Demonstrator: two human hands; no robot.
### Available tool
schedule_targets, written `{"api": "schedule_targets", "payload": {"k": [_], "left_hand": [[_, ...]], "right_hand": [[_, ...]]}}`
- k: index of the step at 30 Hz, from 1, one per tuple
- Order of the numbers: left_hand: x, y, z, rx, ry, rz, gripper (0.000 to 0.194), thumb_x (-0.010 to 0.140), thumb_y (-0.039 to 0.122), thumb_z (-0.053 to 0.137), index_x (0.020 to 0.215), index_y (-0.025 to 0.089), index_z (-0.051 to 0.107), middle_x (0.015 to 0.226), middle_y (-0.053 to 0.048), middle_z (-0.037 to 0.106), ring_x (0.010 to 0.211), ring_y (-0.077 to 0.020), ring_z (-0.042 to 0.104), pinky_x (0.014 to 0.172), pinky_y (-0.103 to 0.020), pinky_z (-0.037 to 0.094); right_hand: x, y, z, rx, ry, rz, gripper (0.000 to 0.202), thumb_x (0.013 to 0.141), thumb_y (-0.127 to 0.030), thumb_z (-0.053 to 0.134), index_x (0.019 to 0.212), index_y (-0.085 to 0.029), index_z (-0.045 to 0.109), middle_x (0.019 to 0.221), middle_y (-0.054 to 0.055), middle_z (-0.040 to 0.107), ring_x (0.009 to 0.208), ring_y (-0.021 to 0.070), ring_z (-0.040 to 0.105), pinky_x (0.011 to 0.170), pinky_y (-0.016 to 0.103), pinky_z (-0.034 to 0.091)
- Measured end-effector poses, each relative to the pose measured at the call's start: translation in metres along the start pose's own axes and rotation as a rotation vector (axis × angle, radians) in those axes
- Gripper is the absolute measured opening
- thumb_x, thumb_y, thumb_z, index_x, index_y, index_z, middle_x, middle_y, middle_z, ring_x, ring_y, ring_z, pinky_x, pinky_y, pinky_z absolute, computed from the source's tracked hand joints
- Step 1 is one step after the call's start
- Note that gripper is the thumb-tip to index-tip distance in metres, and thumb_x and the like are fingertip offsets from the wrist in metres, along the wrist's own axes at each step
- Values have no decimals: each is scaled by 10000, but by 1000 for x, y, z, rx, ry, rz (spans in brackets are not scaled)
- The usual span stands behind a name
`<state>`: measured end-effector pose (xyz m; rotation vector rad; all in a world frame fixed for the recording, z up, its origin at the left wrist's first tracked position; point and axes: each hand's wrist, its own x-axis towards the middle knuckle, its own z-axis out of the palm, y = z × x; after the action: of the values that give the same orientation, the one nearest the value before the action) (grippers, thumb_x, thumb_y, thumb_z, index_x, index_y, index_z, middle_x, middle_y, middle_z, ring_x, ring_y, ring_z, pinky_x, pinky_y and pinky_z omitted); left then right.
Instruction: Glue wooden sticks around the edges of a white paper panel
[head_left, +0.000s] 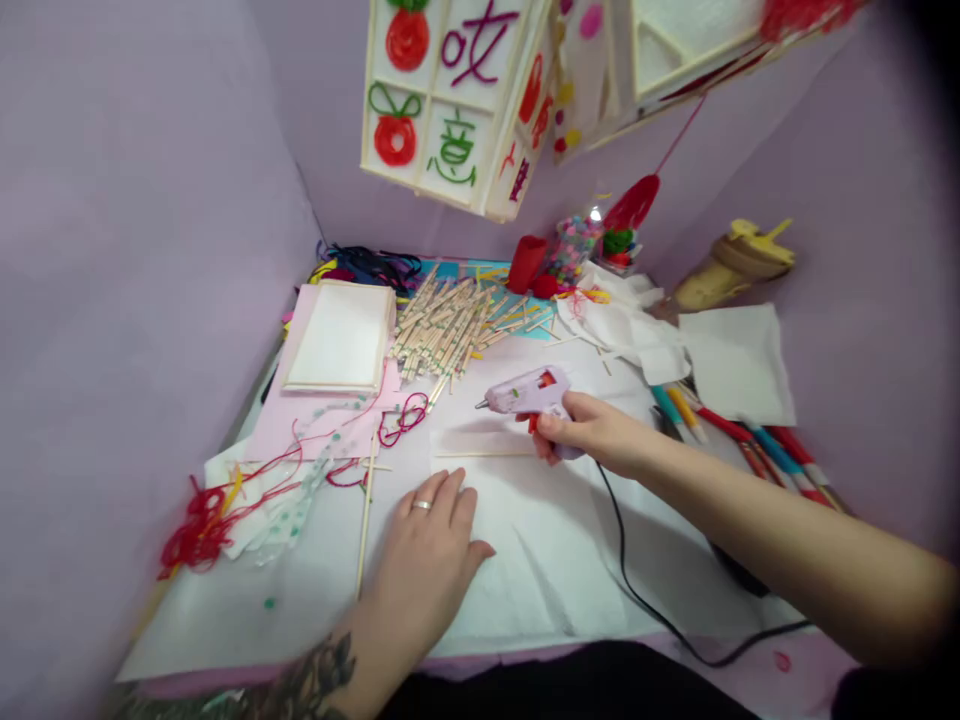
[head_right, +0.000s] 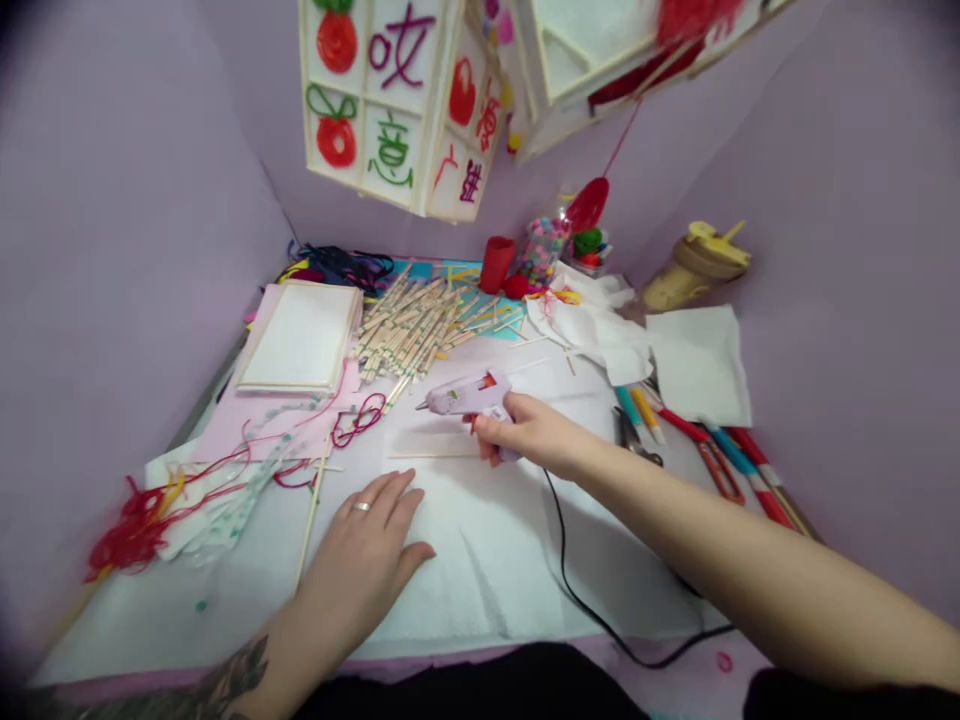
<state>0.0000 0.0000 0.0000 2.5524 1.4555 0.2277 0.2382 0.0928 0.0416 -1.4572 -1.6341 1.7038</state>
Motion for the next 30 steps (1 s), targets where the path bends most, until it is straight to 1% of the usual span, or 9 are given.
{"api": "schedule_targets", "payload": {"k": [3,6,9,12,17,21,23,26,30], "left_hand": [[0,-1,2,-22,2,-12,412,812,340,684,1162,156,568,1332,-133,535,1222,-301,482,959,-463,458],[0,-2,2,-40,13,-27,394,806,325,693,1144,164,570,1327,-118,540,1210,-296,485,950,-460,459],[-1,-4,1,-52,19,-39,362,816,309,683,1132,168,574,1307,-109,555,1189,-288,496,935,-453,461],[-1,-5,1,-54,39,-45,368,830,333,666,1145,166,571,1293,-116,563,1184,-283,498,941,-445,452],[-2,-5,4,-43,42,-41,477,819,394,674,1215,167,537,1313,-119,551,1204,-283,484,948,-442,441],[-1,-5,5,-42,37,-31,524,797,409,696,1229,161,533,1331,-115,541,1213,-295,479,957,-446,436],[-2,-5,6,-56,44,6,553,789,424,701,1236,148,529,1338,-118,536,1233,-298,464,1001,-453,410],[-3,-6,7,-87,42,85,586,796,464,680,1258,143,514,1358,-114,520,1275,-292,431,1065,-458,360],[-4,-5,9,-101,3,127,612,803,493,659,1281,146,500,1398,-115,482,1311,-286,402,1072,-433,366]], "right_hand": [[6,1,0,-104,-1,7,489,758,-621,585,708,-136,608,692,57,614,629,132,526,576,250,386],[13,2,3,-86,-54,50,448,718,-590,633,744,-144,601,678,25,576,602,123,489,560,248,358],[21,0,9,-91,-116,76,439,710,-560,649,848,-144,619,666,1,539,583,115,454,544,242,328],[27,-3,13,-168,-156,82,479,724,-569,622,935,-139,636,669,0,525,578,118,437,528,240,314],[34,-8,20,-325,-139,91,533,711,-606,600,942,-128,642,647,2,507,564,123,428,506,240,310],[39,-12,26,-446,-116,65,494,714,-609,560,844,-138,636,610,1,473,565,132,416,511,248,307],[41,-12,28,-491,-117,34,491,720,-609,534,829,-140,633,616,7,482,571,138,416,523,254,313],[45,-10,30,-556,-106,12,513,728,-609,505,869,-133,636,672,31,527,602,152,432,539,260,322],[48,-10,31,-623,-94,28,531,749,-606,477,901,-123,637,732,61,567,638,171,459,554,268,331]]}}
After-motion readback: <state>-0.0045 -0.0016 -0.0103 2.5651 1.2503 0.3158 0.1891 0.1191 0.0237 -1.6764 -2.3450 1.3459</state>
